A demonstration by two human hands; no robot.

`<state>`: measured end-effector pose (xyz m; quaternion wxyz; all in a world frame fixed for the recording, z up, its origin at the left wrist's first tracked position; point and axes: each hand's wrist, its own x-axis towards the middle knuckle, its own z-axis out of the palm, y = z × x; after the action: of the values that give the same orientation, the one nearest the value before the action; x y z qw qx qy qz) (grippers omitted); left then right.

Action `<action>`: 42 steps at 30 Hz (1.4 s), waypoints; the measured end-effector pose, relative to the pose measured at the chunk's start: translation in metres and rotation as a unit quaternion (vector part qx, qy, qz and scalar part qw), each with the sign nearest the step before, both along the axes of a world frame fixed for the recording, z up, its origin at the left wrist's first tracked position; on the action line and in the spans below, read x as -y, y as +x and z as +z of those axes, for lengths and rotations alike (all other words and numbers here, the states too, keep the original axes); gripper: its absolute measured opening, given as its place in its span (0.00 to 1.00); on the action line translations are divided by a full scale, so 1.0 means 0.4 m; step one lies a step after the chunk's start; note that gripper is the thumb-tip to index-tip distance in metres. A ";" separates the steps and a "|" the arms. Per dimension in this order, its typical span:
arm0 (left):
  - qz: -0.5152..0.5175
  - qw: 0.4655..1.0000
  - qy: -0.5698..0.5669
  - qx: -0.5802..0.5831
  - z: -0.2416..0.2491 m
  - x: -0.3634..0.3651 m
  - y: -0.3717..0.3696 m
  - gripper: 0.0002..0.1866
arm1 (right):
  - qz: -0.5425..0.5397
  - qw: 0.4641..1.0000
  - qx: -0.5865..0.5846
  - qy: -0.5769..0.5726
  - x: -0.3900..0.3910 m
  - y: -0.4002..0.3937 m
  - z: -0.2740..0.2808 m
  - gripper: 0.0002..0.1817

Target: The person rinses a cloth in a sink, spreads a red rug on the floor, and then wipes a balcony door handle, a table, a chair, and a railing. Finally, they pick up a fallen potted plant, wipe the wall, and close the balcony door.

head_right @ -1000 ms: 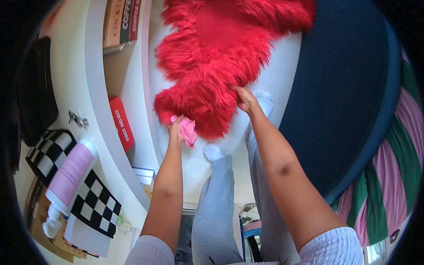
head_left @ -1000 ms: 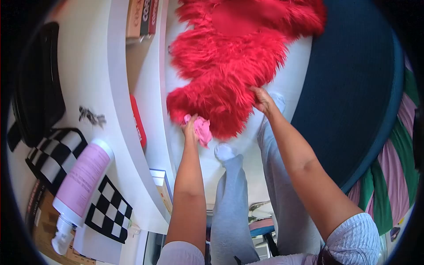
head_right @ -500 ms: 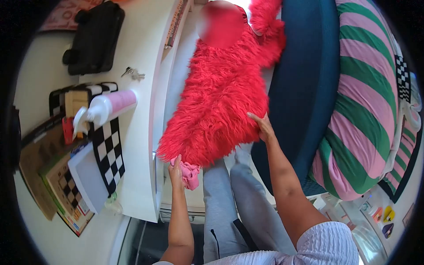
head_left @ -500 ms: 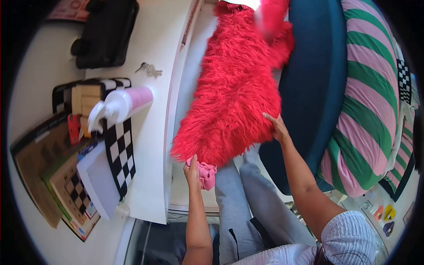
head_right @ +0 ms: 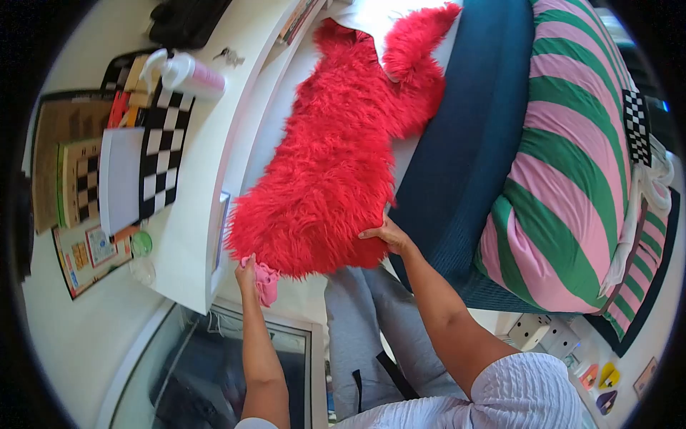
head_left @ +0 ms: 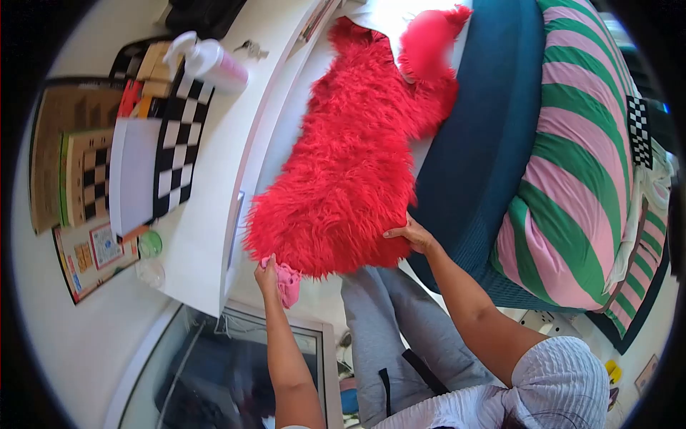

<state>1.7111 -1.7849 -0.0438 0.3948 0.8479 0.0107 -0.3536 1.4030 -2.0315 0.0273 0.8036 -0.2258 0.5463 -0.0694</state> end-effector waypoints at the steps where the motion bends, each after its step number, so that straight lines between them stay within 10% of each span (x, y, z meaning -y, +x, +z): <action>1: 0.009 1.000 0.005 0.000 -0.007 -0.023 -0.002 0.12 | 0.000 1.000 0.003 -0.025 -0.032 -0.009 -0.023 0.39; 9: -0.061 0.989 0.116 0.067 -0.031 -0.114 -0.060 0.15 | 0.009 0.985 -0.173 0.004 -0.295 -0.072 -0.175 0.35; 11: -0.129 0.982 0.134 0.044 0.044 -0.111 -0.094 0.20 | 0.287 0.812 -0.480 -0.166 -0.333 -0.043 -0.171 0.44; 14: -0.262 0.955 0.136 -0.024 0.111 -0.104 -0.230 0.24 | 0.279 0.786 -0.379 -0.402 -0.293 0.077 -0.028 0.58; 15: -0.412 0.904 0.081 0.078 0.197 -0.072 -0.289 0.17 | 0.277 0.784 -0.378 -0.407 -0.261 0.127 0.034 0.58; 17: -0.256 0.934 -0.090 -0.232 0.284 -0.038 -0.448 0.11 | 0.091 0.950 -0.192 -0.228 -0.180 0.212 0.142 0.60; 18: -0.315 0.928 -0.173 -0.102 0.378 0.013 -0.494 0.09 | 0.079 0.868 -0.257 -0.418 -0.173 0.200 0.059 0.50; 20: -0.363 0.894 -0.259 0.043 0.504 0.048 -0.503 0.06 | 0.216 0.849 -0.296 -0.382 -0.075 0.182 0.173 0.43; 22: -0.335 0.865 -0.284 -0.242 0.581 0.058 -0.483 0.04 | 0.412 0.727 -0.337 -0.433 -0.001 0.133 0.310 0.34; 26: -0.395 0.880 -0.166 -0.208 0.678 0.090 -0.290 0.08 | 0.591 0.501 -0.132 -0.619 0.064 0.098 0.816 0.15; 27: -0.373 0.901 -0.041 -0.217 0.699 0.105 -0.234 0.15 | 0.649 0.447 -0.045 -0.614 0.061 0.098 0.942 0.10; 29: -0.447 0.876 0.022 0.182 0.681 0.132 -0.176 0.36 | 0.735 0.269 0.056 -0.620 0.034 0.107 1.171 0.08; 34: -0.559 0.807 0.031 0.189 0.615 0.157 -0.195 0.64 | 0.696 0.209 -0.009 -0.687 -0.067 0.092 1.587 0.06; 36: -0.590 0.798 0.120 0.030 0.558 0.123 -0.261 0.37 | 0.624 0.209 -0.023 -0.753 -0.050 0.067 1.638 0.05; 38: -0.659 0.736 0.070 0.138 0.340 -0.027 -0.377 0.27 | 0.550 0.211 -0.035 -0.807 0.005 0.048 1.657 0.06; 39: -0.544 0.839 0.029 -0.002 0.379 -0.063 -0.423 0.22 | 0.517 0.214 -0.040 -0.828 0.051 0.044 1.655 0.06; 42: -0.584 0.802 0.067 0.104 0.364 -0.221 -0.518 0.15 | 0.440 0.222 -0.030 -0.870 0.243 0.067 1.598 0.06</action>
<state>1.5039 -1.6964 0.1017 0.0542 0.7498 -0.5041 -0.4253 1.4296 -2.1286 0.6666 -0.0037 -0.9914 -0.0145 -0.1303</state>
